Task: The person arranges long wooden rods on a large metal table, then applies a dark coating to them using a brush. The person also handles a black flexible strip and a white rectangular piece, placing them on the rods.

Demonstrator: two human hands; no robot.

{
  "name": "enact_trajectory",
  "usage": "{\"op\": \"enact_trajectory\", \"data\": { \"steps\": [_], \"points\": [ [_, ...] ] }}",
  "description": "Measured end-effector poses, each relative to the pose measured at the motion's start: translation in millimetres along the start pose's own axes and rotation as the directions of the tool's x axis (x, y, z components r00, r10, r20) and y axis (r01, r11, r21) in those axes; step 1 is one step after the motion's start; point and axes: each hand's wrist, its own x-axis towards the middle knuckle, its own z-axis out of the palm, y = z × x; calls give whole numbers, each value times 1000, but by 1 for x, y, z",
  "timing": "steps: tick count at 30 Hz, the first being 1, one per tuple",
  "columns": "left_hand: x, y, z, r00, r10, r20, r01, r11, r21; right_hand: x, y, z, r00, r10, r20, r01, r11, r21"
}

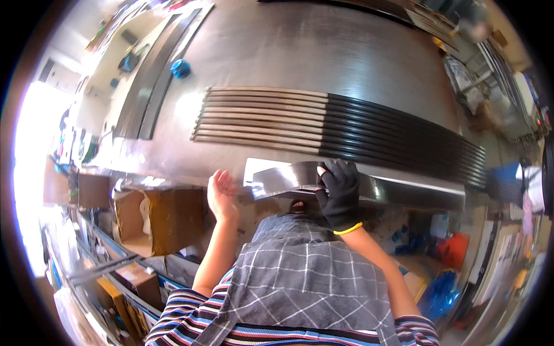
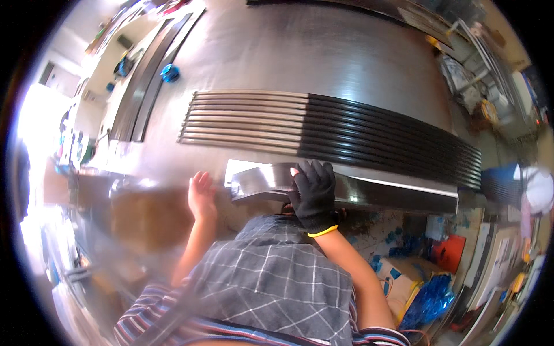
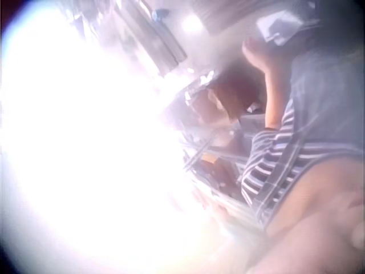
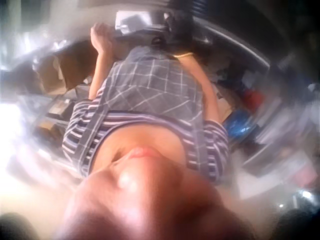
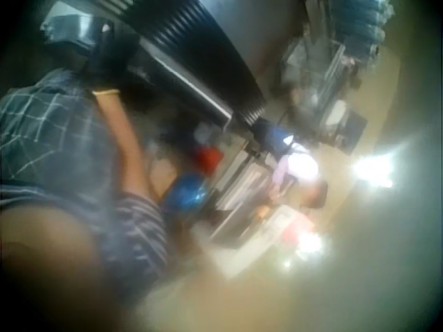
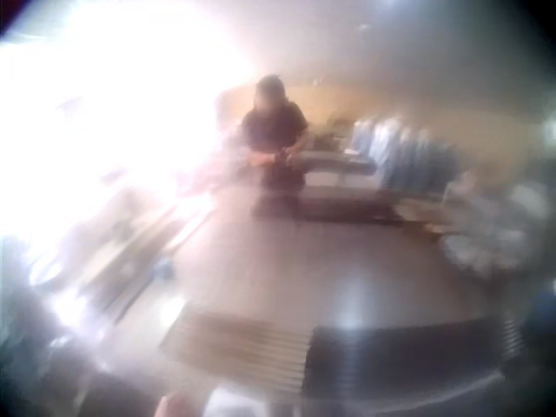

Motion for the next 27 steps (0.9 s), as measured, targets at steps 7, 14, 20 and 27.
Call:
{"op": "enact_trajectory", "data": {
  "steps": [7, 14, 20, 27],
  "points": [
    [-39, -17, 87, 851, -216, 478, 74, 951, 299, 45, 12, -76, 952, 110, -287, 0, 934, 358],
    [-100, 35, 279, -187, -23, 982, -257, 966, -26, 73, -1, -157, 924, 197, -329, -52, 914, 403],
    [-130, 59, 298, -198, -119, 973, -392, 919, 33, 60, 0, -192, 769, 4, -639, -135, 978, -156],
    [-162, 69, 308, -111, -2, 994, 1, 1000, 2, -54, -1, -113, 897, 440, -36, -263, 597, 758]
  ]
}}
